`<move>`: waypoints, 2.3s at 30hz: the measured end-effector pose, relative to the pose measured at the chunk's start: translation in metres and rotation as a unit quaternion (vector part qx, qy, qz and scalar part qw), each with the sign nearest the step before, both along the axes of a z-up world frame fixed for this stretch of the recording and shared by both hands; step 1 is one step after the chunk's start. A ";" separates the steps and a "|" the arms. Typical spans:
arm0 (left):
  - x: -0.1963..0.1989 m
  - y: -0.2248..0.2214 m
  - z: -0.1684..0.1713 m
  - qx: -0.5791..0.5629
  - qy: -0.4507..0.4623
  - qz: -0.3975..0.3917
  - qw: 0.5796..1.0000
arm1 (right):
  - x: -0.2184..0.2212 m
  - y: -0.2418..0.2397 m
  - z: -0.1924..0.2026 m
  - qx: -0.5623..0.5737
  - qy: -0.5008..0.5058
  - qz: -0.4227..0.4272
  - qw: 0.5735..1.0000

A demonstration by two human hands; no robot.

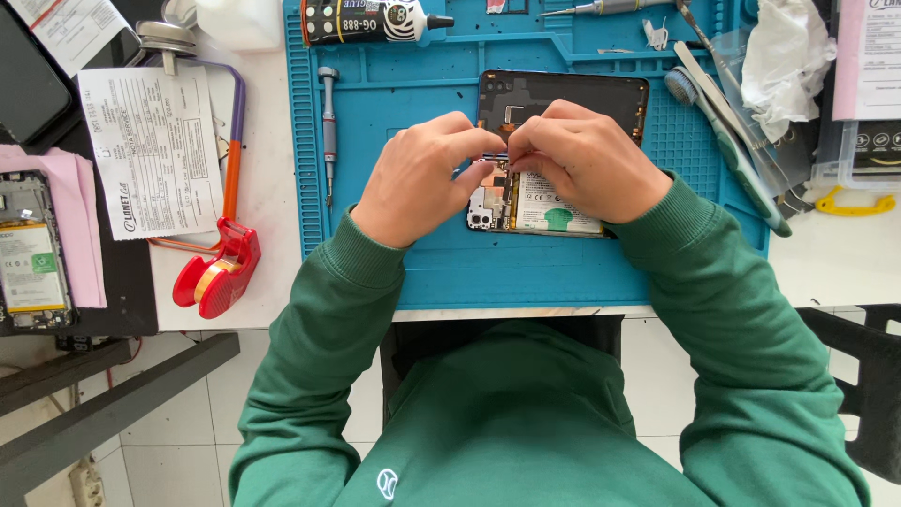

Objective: The person reassembles a smartphone by aligning the screen assembly with the phone body, securing internal components with a screwdriver, and snapping the back cover into place. The person then inspects the assembled phone from multiple angles.

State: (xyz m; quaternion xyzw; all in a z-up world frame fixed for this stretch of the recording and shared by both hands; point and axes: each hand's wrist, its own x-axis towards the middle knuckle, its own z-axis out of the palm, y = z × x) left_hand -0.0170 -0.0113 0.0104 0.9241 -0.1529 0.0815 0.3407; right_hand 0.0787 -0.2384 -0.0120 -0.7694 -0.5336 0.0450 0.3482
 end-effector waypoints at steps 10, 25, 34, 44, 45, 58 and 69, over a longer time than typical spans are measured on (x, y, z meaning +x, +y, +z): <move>-0.004 -0.004 0.009 0.043 0.049 -0.063 0.996 | -0.001 0.003 0.007 -0.034 -0.094 0.027 0.995; -0.002 -0.005 0.008 0.046 0.055 -0.076 0.994 | -0.003 0.004 0.005 -0.031 -0.126 0.023 0.991; -0.003 -0.008 -0.001 0.072 0.067 -0.080 0.992 | -0.002 0.002 0.013 -0.024 -0.105 0.032 0.994; -0.003 -0.011 -0.004 0.077 0.047 -0.082 0.993 | -0.005 0.003 0.016 -0.051 -0.056 0.026 0.997; -0.003 -0.011 -0.004 0.079 0.046 -0.078 0.993 | -0.005 0.003 0.016 -0.048 -0.055 0.026 0.997; -0.006 -0.019 -0.005 0.169 0.031 -0.043 0.984 | -0.009 -0.007 0.022 -0.086 -0.070 0.009 0.994; -0.004 -0.016 0.002 0.100 0.028 -0.101 0.989 | 0.038 -0.110 0.063 -0.026 -0.050 -0.248 0.967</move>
